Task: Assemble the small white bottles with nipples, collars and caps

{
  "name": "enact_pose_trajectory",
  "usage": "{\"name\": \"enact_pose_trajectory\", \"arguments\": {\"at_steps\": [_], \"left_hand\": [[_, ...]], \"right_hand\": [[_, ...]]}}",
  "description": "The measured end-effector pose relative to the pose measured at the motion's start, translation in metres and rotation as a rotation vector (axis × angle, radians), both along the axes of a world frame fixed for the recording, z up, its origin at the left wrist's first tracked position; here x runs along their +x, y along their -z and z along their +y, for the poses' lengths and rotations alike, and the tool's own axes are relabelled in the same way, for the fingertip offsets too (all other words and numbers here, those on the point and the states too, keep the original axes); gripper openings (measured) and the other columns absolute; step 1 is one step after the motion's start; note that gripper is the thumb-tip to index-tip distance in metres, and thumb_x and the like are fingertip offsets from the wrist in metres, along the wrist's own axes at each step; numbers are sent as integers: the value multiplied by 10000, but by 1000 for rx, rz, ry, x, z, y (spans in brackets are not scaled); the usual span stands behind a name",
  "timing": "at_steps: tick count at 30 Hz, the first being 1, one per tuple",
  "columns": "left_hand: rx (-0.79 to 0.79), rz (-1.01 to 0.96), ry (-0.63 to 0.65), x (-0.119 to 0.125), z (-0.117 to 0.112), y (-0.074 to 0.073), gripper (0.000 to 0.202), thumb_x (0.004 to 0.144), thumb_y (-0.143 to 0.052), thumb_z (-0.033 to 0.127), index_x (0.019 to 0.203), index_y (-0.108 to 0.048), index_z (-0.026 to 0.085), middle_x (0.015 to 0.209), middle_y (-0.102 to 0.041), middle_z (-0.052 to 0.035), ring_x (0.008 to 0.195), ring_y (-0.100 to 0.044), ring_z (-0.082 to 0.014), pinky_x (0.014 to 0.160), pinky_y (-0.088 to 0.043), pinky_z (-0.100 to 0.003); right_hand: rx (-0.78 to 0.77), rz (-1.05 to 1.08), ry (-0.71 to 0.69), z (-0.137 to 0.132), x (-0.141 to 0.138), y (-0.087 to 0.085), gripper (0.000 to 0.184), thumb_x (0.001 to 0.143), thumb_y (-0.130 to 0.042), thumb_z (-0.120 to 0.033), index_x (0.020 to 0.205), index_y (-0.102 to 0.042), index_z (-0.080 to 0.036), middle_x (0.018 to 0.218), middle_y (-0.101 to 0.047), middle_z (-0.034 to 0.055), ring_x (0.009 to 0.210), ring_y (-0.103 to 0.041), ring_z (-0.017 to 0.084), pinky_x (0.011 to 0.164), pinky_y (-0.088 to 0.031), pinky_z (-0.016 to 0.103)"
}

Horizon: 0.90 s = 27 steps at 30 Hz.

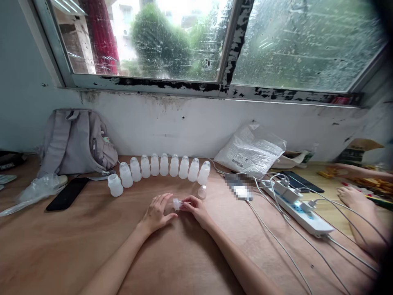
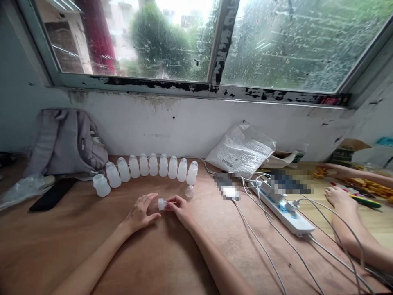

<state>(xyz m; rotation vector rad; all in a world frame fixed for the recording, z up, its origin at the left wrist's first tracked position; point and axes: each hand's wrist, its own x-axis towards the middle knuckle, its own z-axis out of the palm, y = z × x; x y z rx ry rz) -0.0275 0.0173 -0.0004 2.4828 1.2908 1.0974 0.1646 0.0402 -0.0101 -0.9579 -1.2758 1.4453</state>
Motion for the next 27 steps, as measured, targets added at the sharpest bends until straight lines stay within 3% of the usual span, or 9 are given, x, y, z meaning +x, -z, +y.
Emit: {"name": "enact_pose_trajectory", "arguments": {"at_steps": [7, 15, 22, 27], "left_hand": [[-15, -18, -66, -8, 8, 13, 382, 715, -540, 173, 1092, -484, 198, 1034, -578, -66, 969, -525, -217, 858, -431, -377], [-63, -28, -206, -18, 14, 17, 371, 690, -565, 186, 1057, -515, 203, 989, -603, -53, 934, -538, -221, 827, -440, -368], [-86, 52, -210, -25, 19, 14, 376, 720, -564, 250, 1090, -500, 222, 1036, -605, -49, 982, -527, -211, 913, -348, -380], [-92, 108, -465, -43, 27, 15, 373, 763, -513, 313, 1124, -474, 227, 1041, -599, -57, 976, -523, -210, 916, -308, -393]], "right_hand": [[89, -86, -117, 13, -35, 5, 258, 612, -667, -322, 797, -559, -178, 794, -618, 12, 656, -608, 153, 612, -506, 283], [163, -248, -16, 41, -64, 23, 77, 635, -545, -209, 700, -525, -173, 519, -539, -45, 408, -503, 96, 408, -418, 207], [259, -255, 8, 42, -61, 24, 198, 595, -474, -121, 760, -573, -166, 634, -577, -17, 529, -526, 106, 504, -434, 214], [371, -368, 261, 40, -54, 15, 238, 611, -448, -135, 801, -586, -169, 782, -558, 25, 639, -526, 126, 601, -456, 247]]}}
